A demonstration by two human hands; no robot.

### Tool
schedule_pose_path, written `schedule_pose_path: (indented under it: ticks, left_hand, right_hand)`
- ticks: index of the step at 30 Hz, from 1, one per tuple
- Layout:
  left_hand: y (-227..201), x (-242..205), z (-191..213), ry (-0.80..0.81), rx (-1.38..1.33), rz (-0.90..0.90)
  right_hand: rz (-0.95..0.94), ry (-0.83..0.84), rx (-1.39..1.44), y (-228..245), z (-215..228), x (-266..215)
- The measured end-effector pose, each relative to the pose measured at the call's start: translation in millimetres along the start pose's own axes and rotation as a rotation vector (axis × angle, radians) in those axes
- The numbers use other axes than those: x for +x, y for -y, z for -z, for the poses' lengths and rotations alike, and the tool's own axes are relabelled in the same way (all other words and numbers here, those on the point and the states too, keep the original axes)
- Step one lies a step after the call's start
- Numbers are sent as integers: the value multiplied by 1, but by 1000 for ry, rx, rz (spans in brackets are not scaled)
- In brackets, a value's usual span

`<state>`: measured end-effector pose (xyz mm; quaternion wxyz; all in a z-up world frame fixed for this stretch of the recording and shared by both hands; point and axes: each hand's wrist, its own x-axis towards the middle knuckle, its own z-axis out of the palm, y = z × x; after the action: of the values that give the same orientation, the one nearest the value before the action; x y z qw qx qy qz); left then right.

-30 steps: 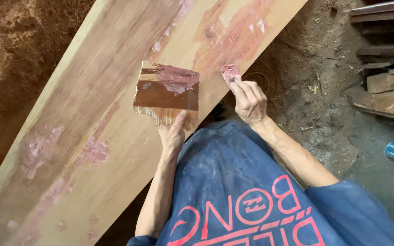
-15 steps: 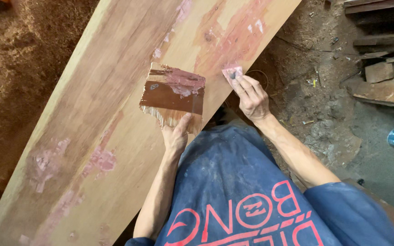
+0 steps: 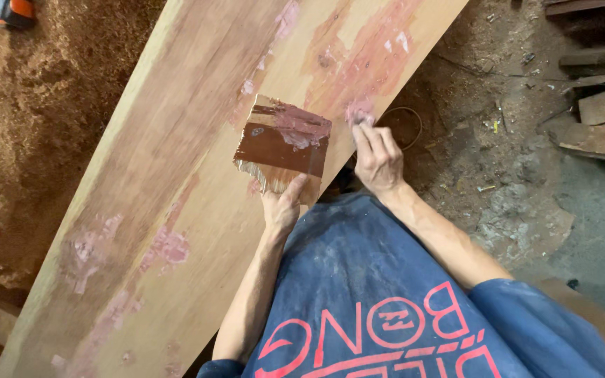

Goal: The person applies a pink wood filler to a large plank using a putty knife, smoothing it into the surface. The person repeatedly scoops filler from a bucket and spreads it across the wood, focusing on specific areas.

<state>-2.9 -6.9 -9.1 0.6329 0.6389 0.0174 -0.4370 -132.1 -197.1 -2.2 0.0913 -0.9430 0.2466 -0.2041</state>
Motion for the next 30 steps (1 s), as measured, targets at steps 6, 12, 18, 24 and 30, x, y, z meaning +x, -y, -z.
schedule_pose_path:
  ticks: [6,12,18,24,30]
  left_hand:
    - [-10,3,-3,-42,114,23]
    - [12,6,0,58,126,-170]
    - [28,10,0,110,134,-297]
    - [6,7,-4,53,366,-403]
    - [-9,6,4,6,339,-340]
  right_hand:
    - [-549,94,442,13,8,-1]
    - [-856,157,653,35,-21,23]
    - [-662,47,539,59,-28,18]
    - [-525,46,619,79,-6,23]
    - [-398,17,453,42,11,8]
